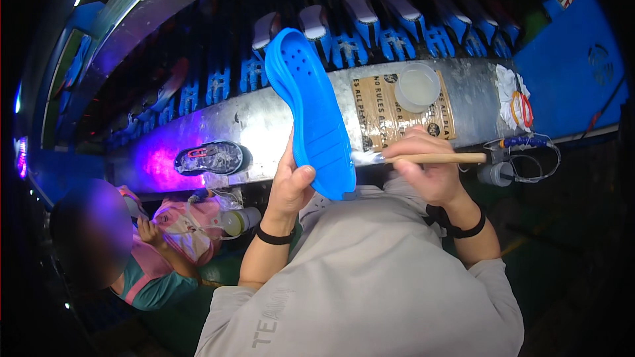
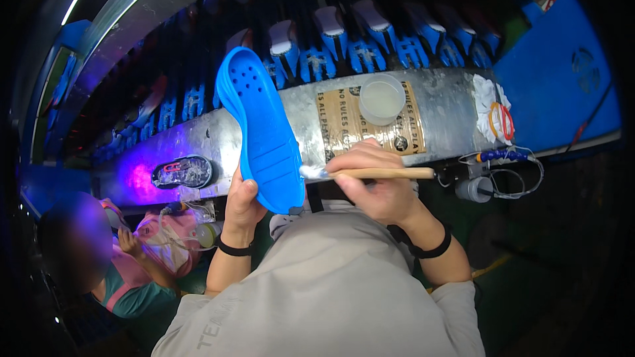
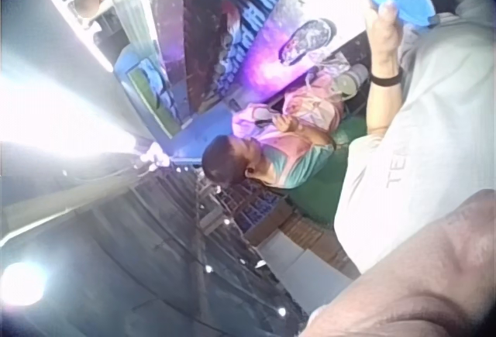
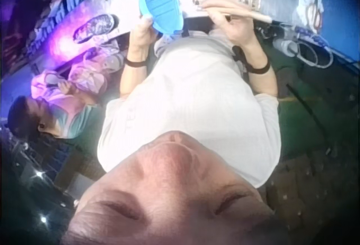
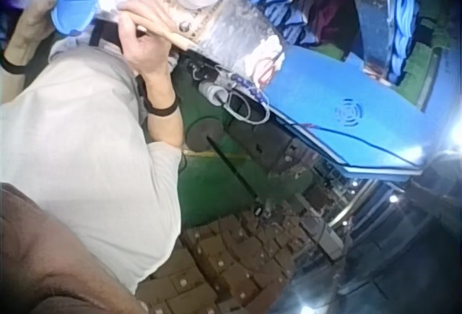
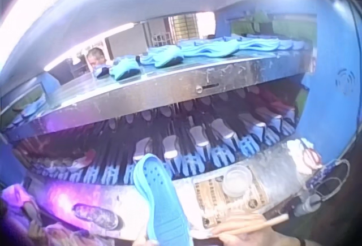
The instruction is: Applying glue or primer to blue shoe soles using a brush at a factory workstation.
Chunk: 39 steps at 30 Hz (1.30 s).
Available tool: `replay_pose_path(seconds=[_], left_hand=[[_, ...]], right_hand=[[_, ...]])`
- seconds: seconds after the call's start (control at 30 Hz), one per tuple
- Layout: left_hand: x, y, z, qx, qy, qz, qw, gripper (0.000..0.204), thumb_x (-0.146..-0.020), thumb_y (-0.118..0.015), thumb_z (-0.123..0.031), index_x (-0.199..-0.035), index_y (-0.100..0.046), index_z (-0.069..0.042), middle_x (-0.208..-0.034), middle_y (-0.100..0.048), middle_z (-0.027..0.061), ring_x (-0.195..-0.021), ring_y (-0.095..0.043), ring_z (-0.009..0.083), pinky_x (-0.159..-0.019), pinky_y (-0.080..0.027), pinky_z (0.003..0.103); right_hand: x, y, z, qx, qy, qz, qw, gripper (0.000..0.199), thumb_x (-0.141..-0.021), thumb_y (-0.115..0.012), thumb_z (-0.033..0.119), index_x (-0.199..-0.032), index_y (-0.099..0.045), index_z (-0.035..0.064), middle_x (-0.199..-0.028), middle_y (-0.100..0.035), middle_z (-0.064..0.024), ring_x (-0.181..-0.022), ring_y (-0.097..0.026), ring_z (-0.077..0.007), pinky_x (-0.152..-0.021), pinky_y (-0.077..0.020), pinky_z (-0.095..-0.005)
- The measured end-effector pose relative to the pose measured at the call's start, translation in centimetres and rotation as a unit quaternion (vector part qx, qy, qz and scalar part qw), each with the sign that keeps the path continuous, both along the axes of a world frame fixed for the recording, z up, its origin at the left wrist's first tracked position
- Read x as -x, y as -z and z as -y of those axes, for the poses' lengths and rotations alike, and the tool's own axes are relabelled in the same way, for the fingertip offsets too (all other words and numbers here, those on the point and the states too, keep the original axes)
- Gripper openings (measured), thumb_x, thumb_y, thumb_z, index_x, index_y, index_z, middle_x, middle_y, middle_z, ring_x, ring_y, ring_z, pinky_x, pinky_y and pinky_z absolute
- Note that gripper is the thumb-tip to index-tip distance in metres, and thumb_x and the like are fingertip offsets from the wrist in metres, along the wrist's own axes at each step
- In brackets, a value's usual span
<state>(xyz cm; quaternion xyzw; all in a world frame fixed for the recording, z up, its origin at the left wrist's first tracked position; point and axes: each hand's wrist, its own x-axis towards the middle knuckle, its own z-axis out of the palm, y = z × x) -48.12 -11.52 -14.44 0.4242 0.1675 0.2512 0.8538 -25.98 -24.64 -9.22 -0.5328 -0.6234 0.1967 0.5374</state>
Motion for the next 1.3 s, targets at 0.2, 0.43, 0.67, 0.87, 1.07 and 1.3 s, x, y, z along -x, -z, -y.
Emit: replay_pose_path(seconds=[0.2,0.43,0.67,0.87,1.07,1.3], left_hand=[[0.8,-0.3,-0.7,0.248,0.047,0.196,0.947,0.096,-0.084,-0.062,-0.061,-0.150,-0.029,0.000,-0.138,-0.047,0.0258,-0.112,-0.060,0.0360,-0.082,-0.058,0.042],[2.1,0.3,-1.2,0.439,0.069,0.353,0.823,0.088,-0.088,-0.063,-0.052,-0.151,-0.025,-0.003,-0.131,-0.040,0.0252,-0.088,-0.058,0.0297,-0.071,-0.057,0.035],[2.8,-0.5,-1.8,0.394,0.071,0.321,0.858,0.096,-0.085,-0.065,-0.059,-0.151,-0.025,-0.001,-0.133,-0.041,0.0279,-0.093,-0.060,0.0316,-0.071,-0.057,0.037],[3.7,-4.5,-4.2,0.207,0.104,0.202,0.952,0.104,-0.084,-0.063,-0.062,-0.152,-0.019,0.003,-0.135,-0.039,0.0415,-0.093,-0.065,0.0466,-0.063,-0.059,0.044],[3.0,-17.4,-15.7,-0.003,0.083,0.244,0.966,0.102,-0.087,-0.056,-0.067,-0.148,-0.024,0.008,-0.136,-0.041,0.0395,-0.101,-0.064,0.0471,-0.073,-0.062,0.044],[-3.0,-22.5,-28.2,-0.079,-0.304,0.178,0.933,0.070,-0.101,-0.056,-0.030,-0.147,-0.022,0.010,-0.142,-0.037,0.0353,-0.118,-0.058,0.0437,-0.099,-0.052,0.048]], right_hand=[[-2.6,2.4,1.4,-0.026,0.237,-0.165,0.957,0.024,-0.095,-0.056,0.008,-0.115,-0.066,-0.0007,-0.099,-0.064,-0.0062,-0.081,-0.054,-0.0097,-0.070,-0.0442,-0.0235],[-12.8,10.6,1.5,-0.002,0.400,-0.097,0.911,0.025,-0.099,-0.054,0.011,-0.120,-0.064,0.0004,-0.105,-0.065,-0.0070,-0.087,-0.058,-0.0134,-0.076,-0.0469,-0.0262],[-15.3,14.0,2.4,0.047,0.455,0.074,0.886,0.024,-0.099,-0.053,0.011,-0.117,-0.065,-0.0011,-0.114,-0.065,-0.0162,-0.108,-0.061,-0.0324,-0.095,-0.0457,-0.0369],[-14.8,14.3,2.4,0.058,0.426,0.086,0.899,0.025,-0.098,-0.053,0.010,-0.118,-0.065,-0.0008,-0.114,-0.065,-0.0167,-0.108,-0.061,-0.0335,-0.094,-0.0457,-0.0380],[-14.8,14.4,2.5,0.059,0.432,0.095,0.895,0.024,-0.097,-0.053,0.009,-0.116,-0.065,-0.0006,-0.110,-0.064,-0.0177,-0.104,-0.061,-0.0345,-0.091,-0.0463,-0.0390],[-14.6,14.1,2.5,0.050,0.439,0.089,0.893,0.023,-0.096,-0.053,0.008,-0.114,-0.065,-0.0013,-0.109,-0.065,-0.0181,-0.102,-0.062,-0.0348,-0.089,-0.0472,-0.0392]])
